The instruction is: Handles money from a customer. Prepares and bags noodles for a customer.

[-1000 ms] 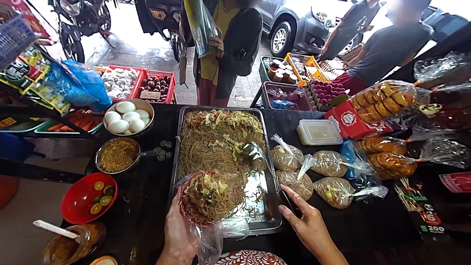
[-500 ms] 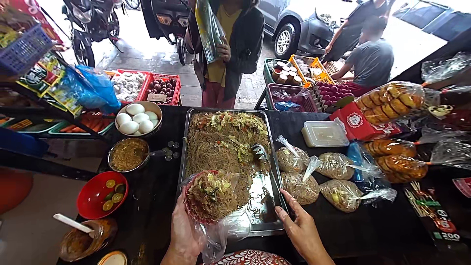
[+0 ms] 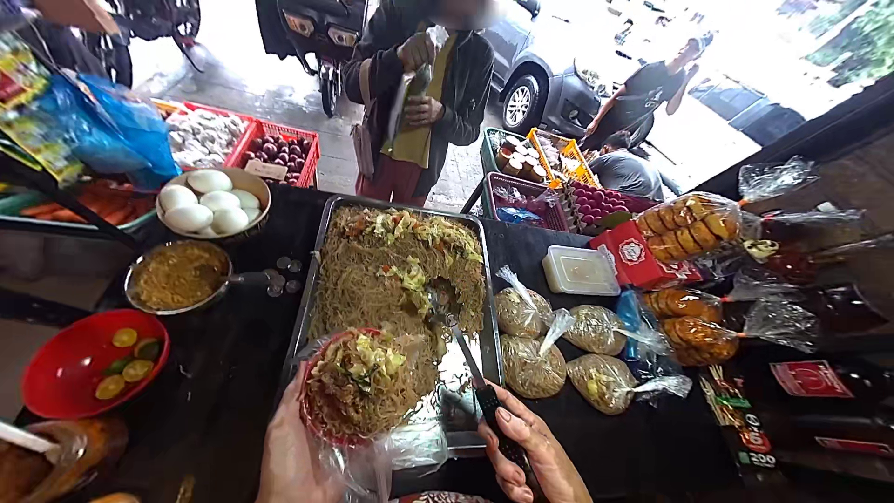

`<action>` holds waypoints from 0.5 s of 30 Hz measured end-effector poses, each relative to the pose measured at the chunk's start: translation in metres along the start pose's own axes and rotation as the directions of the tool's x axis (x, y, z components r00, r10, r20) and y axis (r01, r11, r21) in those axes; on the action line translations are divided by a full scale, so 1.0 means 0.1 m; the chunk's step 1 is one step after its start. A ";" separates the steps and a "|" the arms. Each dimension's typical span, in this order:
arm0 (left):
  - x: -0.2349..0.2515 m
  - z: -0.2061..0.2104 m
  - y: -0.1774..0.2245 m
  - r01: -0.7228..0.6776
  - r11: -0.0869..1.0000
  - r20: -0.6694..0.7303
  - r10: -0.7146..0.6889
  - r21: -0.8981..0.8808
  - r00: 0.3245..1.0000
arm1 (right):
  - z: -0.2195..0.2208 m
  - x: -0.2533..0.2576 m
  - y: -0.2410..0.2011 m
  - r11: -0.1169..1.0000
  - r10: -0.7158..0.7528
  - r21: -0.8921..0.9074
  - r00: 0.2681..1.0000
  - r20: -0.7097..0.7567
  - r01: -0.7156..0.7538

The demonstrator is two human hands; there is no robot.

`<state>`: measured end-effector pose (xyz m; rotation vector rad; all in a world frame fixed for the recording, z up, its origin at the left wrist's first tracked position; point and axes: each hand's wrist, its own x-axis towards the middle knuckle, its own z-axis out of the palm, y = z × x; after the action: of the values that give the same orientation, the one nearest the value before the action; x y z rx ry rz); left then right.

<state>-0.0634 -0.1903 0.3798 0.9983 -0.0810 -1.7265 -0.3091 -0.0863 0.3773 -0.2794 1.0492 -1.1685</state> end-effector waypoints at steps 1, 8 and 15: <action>-0.04 -0.02 -0.01 0.001 1.000 -0.006 -0.001 -0.010 1.000 | 0.00 -0.04 0.01 1.000 0.000 0.029 1.000 0.017 0.000; -0.19 -0.15 -0.03 -0.030 0.997 0.027 0.032 -0.078 0.999 | -0.01 -0.23 -0.05 0.995 -0.080 -0.056 0.993 0.082 0.085; -0.22 -0.08 -0.05 -0.029 0.995 0.045 0.034 -0.100 0.998 | 0.01 -0.50 -0.15 0.991 -0.105 -0.065 0.987 0.118 0.114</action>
<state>-0.0602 -0.1666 0.3849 0.8798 -0.0406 -1.7083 -0.3174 -0.0502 0.4142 -0.4602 0.9867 -1.2002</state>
